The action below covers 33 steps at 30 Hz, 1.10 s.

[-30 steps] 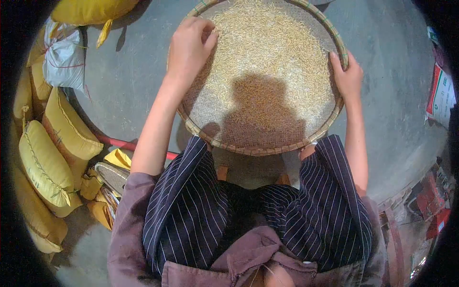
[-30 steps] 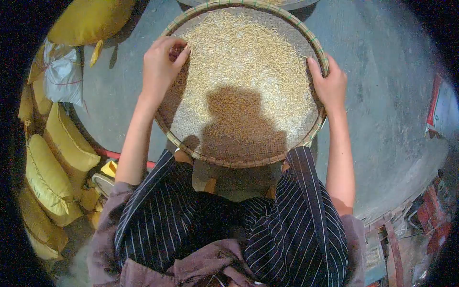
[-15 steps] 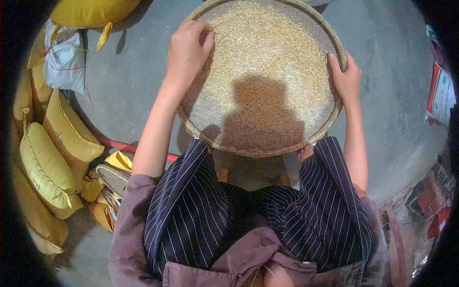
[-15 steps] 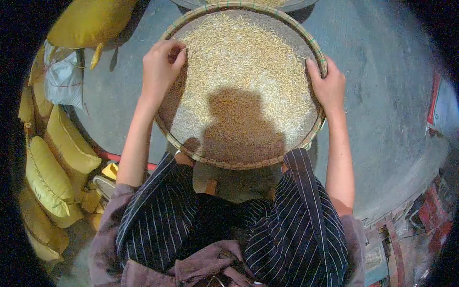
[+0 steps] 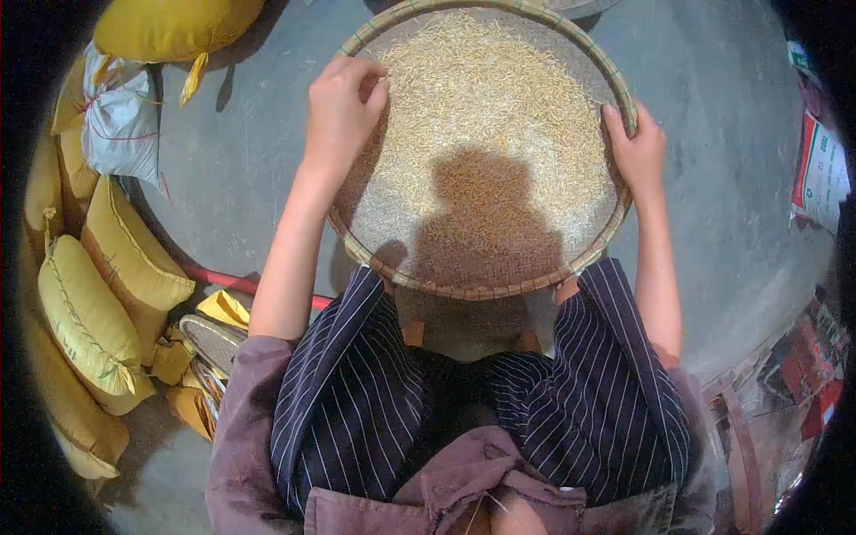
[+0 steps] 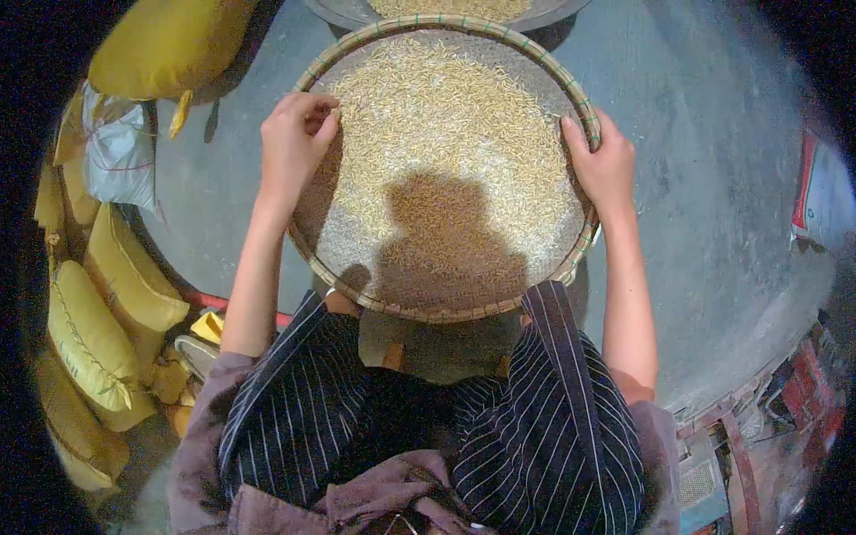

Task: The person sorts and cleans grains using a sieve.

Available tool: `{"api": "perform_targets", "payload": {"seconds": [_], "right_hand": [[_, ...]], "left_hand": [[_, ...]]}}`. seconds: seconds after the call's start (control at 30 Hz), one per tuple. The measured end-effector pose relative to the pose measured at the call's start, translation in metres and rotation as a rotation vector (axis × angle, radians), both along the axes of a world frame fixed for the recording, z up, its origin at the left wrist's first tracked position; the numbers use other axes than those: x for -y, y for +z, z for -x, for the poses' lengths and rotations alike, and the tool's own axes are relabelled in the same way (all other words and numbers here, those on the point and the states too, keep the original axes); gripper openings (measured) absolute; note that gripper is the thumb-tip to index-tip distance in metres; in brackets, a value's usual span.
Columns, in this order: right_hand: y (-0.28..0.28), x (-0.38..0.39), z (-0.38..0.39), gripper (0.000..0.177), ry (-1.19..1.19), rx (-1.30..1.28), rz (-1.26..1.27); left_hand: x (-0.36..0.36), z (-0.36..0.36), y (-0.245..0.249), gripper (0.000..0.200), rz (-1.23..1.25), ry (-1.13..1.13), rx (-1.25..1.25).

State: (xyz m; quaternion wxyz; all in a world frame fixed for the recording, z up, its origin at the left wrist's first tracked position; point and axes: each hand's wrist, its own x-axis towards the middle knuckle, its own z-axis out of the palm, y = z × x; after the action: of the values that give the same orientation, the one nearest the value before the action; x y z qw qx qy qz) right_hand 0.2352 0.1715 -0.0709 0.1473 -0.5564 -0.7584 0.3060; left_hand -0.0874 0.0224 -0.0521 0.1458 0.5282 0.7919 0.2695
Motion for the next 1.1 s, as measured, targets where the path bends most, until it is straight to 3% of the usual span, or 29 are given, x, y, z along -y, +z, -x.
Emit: {"api": "perform_targets", "payload": {"seconds": [0.2,0.5,0.63,0.8,0.83,1.1], "right_hand": [[-0.002,-0.001,-0.002,0.037,0.032,-0.072,-0.053],[0.000,-0.001,-0.003,0.037,0.027,-0.076,0.028],[-0.004,-0.001,-0.004,0.039,0.022,-0.103,-0.003],[-0.012,0.003,-0.007,0.045,-0.036,0.031,0.006],[0.000,-0.001,-0.006,0.049,-0.006,-0.017,0.117],[-0.005,0.001,-0.009,0.052,-0.014,-0.035,0.132]], "left_hand": [[-0.002,0.000,0.003,0.012,-0.012,-0.065,-0.136],[0.004,-0.008,0.009,0.008,-0.029,0.020,0.050],[0.003,-0.006,0.007,0.007,-0.091,0.022,-0.039],[0.001,-0.006,0.009,0.008,0.000,-0.006,-0.002],[-0.001,-0.008,0.012,0.008,-0.008,-0.006,-0.014],[-0.004,-0.001,0.014,0.007,0.023,0.065,0.071]]}}
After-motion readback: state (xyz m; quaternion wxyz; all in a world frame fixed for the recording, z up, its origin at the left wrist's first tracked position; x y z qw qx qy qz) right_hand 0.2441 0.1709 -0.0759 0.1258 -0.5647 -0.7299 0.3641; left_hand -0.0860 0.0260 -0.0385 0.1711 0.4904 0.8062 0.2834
